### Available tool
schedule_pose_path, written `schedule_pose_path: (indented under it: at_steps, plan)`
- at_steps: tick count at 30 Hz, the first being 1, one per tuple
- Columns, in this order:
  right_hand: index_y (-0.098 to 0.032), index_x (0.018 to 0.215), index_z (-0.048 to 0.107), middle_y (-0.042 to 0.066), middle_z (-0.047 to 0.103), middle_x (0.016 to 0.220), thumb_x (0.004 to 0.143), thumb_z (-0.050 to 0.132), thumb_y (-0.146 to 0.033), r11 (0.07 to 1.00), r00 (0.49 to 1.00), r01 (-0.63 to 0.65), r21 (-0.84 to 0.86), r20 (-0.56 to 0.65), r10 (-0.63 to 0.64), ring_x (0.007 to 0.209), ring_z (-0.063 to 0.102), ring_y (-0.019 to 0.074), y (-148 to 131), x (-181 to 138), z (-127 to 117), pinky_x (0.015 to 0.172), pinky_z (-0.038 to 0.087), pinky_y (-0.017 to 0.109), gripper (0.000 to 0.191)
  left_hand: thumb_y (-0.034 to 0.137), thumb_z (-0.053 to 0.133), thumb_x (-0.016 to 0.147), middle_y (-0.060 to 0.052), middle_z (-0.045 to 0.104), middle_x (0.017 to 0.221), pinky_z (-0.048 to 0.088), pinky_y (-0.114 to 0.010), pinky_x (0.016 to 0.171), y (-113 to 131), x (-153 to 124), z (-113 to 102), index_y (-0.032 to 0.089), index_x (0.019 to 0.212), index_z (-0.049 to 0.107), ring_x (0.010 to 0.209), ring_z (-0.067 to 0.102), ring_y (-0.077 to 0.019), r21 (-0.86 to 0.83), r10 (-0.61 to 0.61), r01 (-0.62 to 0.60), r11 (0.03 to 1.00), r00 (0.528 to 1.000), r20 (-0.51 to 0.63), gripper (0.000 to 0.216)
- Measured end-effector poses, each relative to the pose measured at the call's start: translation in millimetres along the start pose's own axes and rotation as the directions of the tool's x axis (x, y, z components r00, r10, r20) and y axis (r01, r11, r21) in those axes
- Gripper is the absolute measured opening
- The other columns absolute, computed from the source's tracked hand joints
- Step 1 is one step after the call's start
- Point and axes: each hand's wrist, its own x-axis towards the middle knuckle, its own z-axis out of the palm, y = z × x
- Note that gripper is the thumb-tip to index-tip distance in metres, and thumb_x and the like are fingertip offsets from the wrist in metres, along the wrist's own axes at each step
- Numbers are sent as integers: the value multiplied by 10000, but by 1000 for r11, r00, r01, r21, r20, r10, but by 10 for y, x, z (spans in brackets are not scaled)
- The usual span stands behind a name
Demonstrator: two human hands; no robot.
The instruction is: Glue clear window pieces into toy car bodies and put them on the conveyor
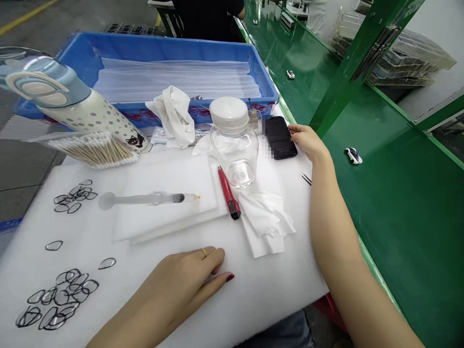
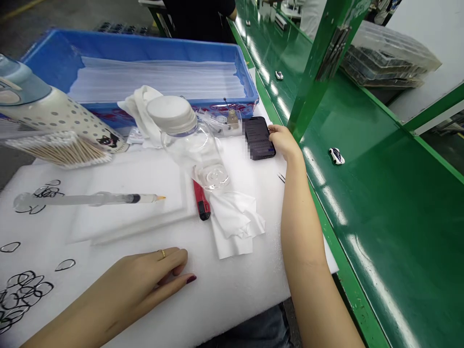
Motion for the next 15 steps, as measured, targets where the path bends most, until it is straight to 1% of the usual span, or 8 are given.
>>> schedule_pose_path:
  at_steps: [2,4,6,8,11,13,15]
  plan:
    - [-113,1086,644,58,706,1067,580,451,-12,1000,1000,0,9,30,0,1103,617,215,-16,-28,-20,1092,405,425,551,508,311,928,-4,570,698,296,-298,548,16,0,-13,224,701,343,594,536,-173,1,-4,4,1000,1000,6,366]
    - [-113,1121,638,59,696,1124,557,446,3,1000,995,2,23,97,-4,1127,609,214,-34,-61,-48,1105,398,432,607,500,310,925,-5,576,699,300,-297,545,24,2,-19,223,703,349,589,533,-169,-1,-3,3,1000,1000,4,357]
    - [-112,1167,627,68,672,1192,554,456,12,999,985,7,33,169,-12,1172,589,223,-45,-90,-78,1123,382,451,649,500,307,923,-7,579,701,301,-299,545,28,2,-26,222,706,353,590,530,-171,-3,-3,3,1000,1000,2,355]
    - [-117,1211,613,77,643,1256,561,469,21,999,978,22,27,207,-27,1225,557,233,-43,-105,-100,1142,362,466,680,505,296,920,-13,580,713,306,-304,555,33,-2,-39,223,710,347,608,536,-181,-1,-13,13,1000,1000,24,356]
    - [-124,1265,578,82,617,1300,554,482,47,1000,986,28,8,163,-29,1259,531,225,-13,-93,-107,1150,355,445,738,504,275,921,-24,582,747,317,-318,584,49,-13,-59,225,722,337,652,555,-201,16,-39,38,999,996,76,348]
    - [-116,1279,560,83,638,1250,561,491,48,1000,995,25,10,101,-26,1236,552,222,17,-66,-95,1132,374,432,740,503,260,925,-26,580,761,317,-327,597,61,-17,-69,226,732,331,666,560,-209,26,-50,48,999,994,94,345]
    - [-105,1249,573,79,665,1162,584,505,29,999,998,50,17,42,-50,1198,580,228,46,-32,-77,1106,399,436,682,502,247,928,-29,578,773,316,-333,607,74,-14,-77,227,736,324,681,564,-216,33,-60,56,998,992,115,344]
